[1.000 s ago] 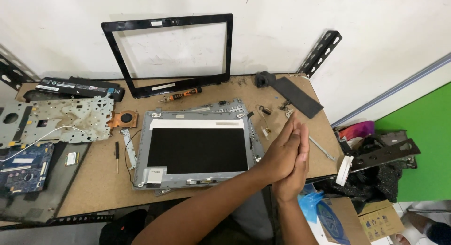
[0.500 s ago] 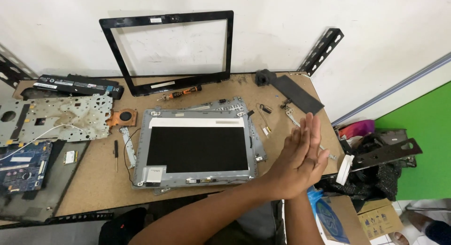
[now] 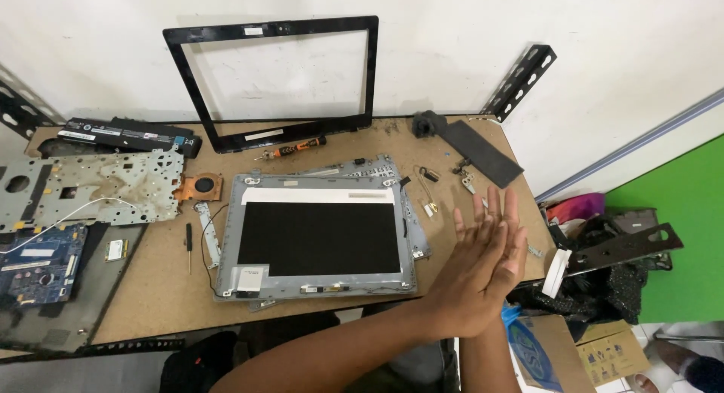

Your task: A person is disassembling and reassembling a laptop screen assembly, including routing the display cable and aligning the LCD panel.

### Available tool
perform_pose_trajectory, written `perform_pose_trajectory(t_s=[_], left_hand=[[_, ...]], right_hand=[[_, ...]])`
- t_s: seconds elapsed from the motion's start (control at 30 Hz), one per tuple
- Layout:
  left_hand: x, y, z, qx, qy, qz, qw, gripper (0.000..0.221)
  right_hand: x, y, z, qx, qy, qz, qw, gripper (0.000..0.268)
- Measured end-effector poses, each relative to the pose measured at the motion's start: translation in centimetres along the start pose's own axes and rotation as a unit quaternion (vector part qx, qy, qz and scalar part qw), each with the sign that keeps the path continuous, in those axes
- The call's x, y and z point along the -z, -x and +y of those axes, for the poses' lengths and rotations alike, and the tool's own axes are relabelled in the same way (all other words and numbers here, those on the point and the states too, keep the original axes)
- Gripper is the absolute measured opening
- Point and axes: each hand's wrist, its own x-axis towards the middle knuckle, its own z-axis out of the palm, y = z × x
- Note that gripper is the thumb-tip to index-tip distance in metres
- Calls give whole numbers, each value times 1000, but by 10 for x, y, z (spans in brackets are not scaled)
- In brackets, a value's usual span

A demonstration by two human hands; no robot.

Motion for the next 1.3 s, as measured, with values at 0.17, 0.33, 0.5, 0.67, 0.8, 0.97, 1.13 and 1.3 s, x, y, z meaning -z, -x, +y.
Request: perform_pose_trajectory(t_s=[0.17,0.33,0.5,0.67,0.8,0.97,1.13,1.3], left_hand=[[-44,-28,-25,-44,-94,180,978,59],[-68,-38,-45,9,-198,291,936,51],[-67,-37,-46,41,-206,290,934,52],[2,-8,-14,-74,21,88,993,79],[-14,-13,-53,-112,-31,148,982,77],[64,3,-23,-37,-158,49,986,77],[134,18,-26,129,-214,8,968,71],[195,52,-49,172,-284,103,938,53]], right_hand=[[-8,4,-5,-6,-16,5,1000,63],[-17,6,-12,-11,-38,13,999,63],[-25,6,-13,-20,-61,17,998,64],[-38,13,-24,-34,-84,22,996,64],[-51,14,-28,-48,-105,17,993,65],[-62,13,-30,-68,-134,10,989,66],[-62,3,-35,-73,-62,42,995,61],[-54,1,-24,-86,30,93,992,24]])
